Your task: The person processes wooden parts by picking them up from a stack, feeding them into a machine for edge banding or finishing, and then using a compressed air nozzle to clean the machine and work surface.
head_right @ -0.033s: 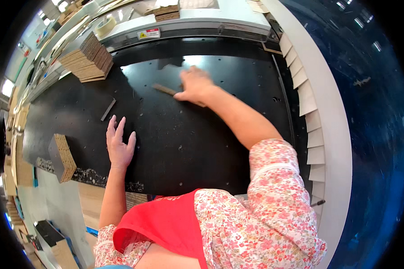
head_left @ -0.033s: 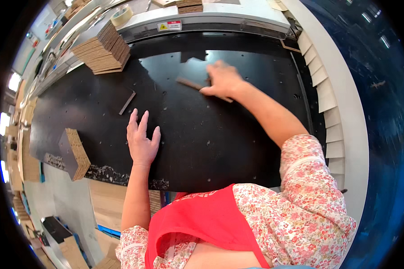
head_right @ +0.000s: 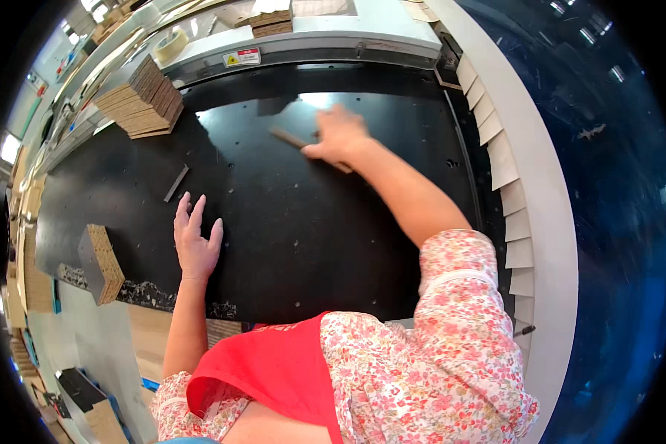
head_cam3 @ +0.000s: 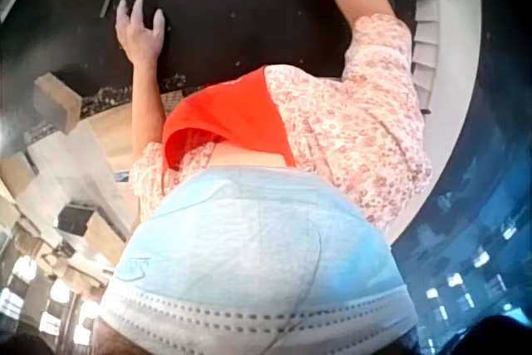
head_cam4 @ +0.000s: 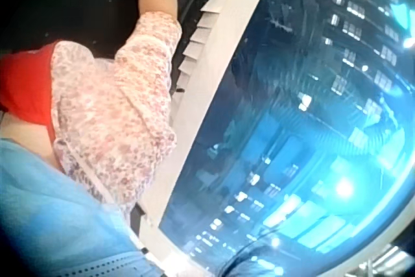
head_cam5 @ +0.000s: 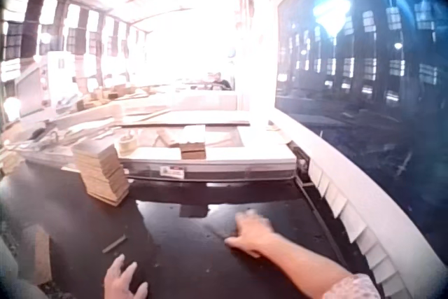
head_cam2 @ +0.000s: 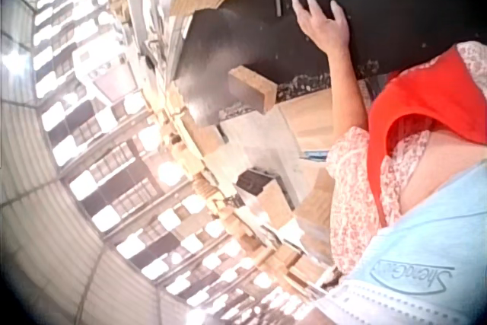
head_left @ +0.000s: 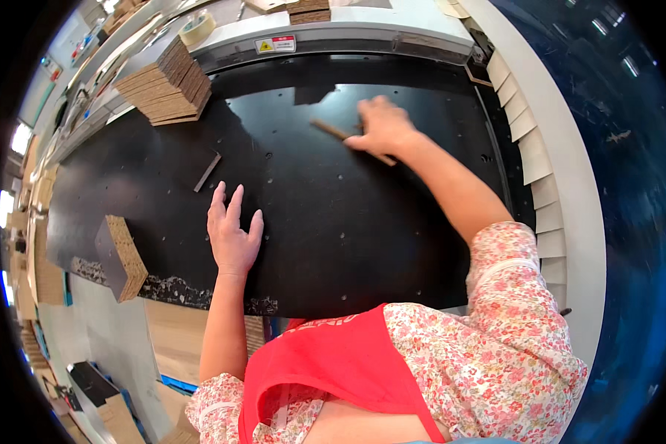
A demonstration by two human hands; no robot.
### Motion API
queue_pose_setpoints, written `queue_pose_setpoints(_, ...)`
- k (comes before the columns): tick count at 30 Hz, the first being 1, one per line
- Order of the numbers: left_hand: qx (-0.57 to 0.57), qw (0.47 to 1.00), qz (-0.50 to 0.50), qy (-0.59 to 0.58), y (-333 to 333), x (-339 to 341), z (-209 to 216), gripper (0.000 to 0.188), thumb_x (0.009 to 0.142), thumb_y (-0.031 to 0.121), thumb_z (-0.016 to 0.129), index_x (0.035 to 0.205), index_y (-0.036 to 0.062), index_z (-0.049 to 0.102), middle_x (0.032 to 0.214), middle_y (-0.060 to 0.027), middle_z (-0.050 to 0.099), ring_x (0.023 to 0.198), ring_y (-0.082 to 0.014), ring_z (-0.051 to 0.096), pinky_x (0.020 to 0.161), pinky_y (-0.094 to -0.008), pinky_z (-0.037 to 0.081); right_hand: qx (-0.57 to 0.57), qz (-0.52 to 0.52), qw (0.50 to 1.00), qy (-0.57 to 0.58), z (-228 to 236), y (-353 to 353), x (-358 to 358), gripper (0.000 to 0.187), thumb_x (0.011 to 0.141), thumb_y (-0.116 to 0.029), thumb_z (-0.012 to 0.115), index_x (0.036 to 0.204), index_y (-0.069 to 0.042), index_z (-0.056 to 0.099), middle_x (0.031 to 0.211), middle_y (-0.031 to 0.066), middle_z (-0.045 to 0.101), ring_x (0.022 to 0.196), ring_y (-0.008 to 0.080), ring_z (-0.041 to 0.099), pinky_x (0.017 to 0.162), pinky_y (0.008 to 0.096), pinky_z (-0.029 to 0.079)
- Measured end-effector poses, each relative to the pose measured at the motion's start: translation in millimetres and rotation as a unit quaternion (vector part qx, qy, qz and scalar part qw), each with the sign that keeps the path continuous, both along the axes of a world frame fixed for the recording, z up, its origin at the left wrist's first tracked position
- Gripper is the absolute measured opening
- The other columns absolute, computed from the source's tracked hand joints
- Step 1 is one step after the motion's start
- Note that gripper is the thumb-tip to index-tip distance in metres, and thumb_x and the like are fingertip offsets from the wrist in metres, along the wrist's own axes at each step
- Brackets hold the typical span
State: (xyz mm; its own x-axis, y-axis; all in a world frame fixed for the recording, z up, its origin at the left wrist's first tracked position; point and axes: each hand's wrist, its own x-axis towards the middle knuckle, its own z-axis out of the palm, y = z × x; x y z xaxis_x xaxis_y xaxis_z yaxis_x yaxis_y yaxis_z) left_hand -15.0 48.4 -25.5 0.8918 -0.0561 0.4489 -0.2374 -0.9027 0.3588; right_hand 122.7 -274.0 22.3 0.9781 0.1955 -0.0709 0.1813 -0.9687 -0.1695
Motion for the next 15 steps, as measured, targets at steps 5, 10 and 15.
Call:
queue_pose_setpoints(5, 0.045, 0.999, -0.013, -0.003, -8.4, 3.6, 2.9, 0.048, 0.082, 0.022, 0.072, 0.127, 0.0070, 0.061, 0.144, -0.0166, 0.046, 0.123, -0.0349, 0.051, 0.104, -0.0444, 0.041, -0.116, -0.334, 0.934, -0.053, 19.8, -149.6, -15.1, 0.095, 0.067, -0.057, 0.080, 0.139, -0.010, 0.041, 0.130, 0.0187, 0.045, 0.120, 0.0377, 0.054, 0.094, 0.0465, 0.051)
queue_pose_setpoints(10, 0.049, 0.999, -0.011, -0.006, -5.0, 3.2, 1.9, 0.043, 0.082, 0.022, 0.072, 0.121, 0.0064, 0.064, 0.140, -0.0159, 0.050, 0.122, -0.0344, 0.051, 0.104, -0.0436, 0.040, -0.156, -0.402, 0.901, -0.056, 14.4, -208.0, -9.6, 0.111, 0.064, -0.058, 0.085, 0.147, -0.008, 0.031, 0.142, 0.0220, 0.045, 0.125, 0.0375, 0.053, 0.101, 0.0442, 0.049)
queue_pose_setpoints(15, 0.038, 0.999, -0.026, 0.003, -3.6, 4.4, 1.9, 0.039, 0.082, 0.024, 0.072, 0.117, 0.0064, 0.067, 0.133, -0.0120, 0.055, 0.123, -0.0320, 0.050, 0.105, -0.0437, 0.038, -0.081, -0.347, 0.931, -0.083, 22.3, -250.4, 1.9, 0.071, 0.072, -0.033, 0.087, 0.122, 0.003, 0.052, 0.121, 0.0267, 0.062, 0.114, 0.0397, 0.060, 0.094, 0.0468, 0.049)
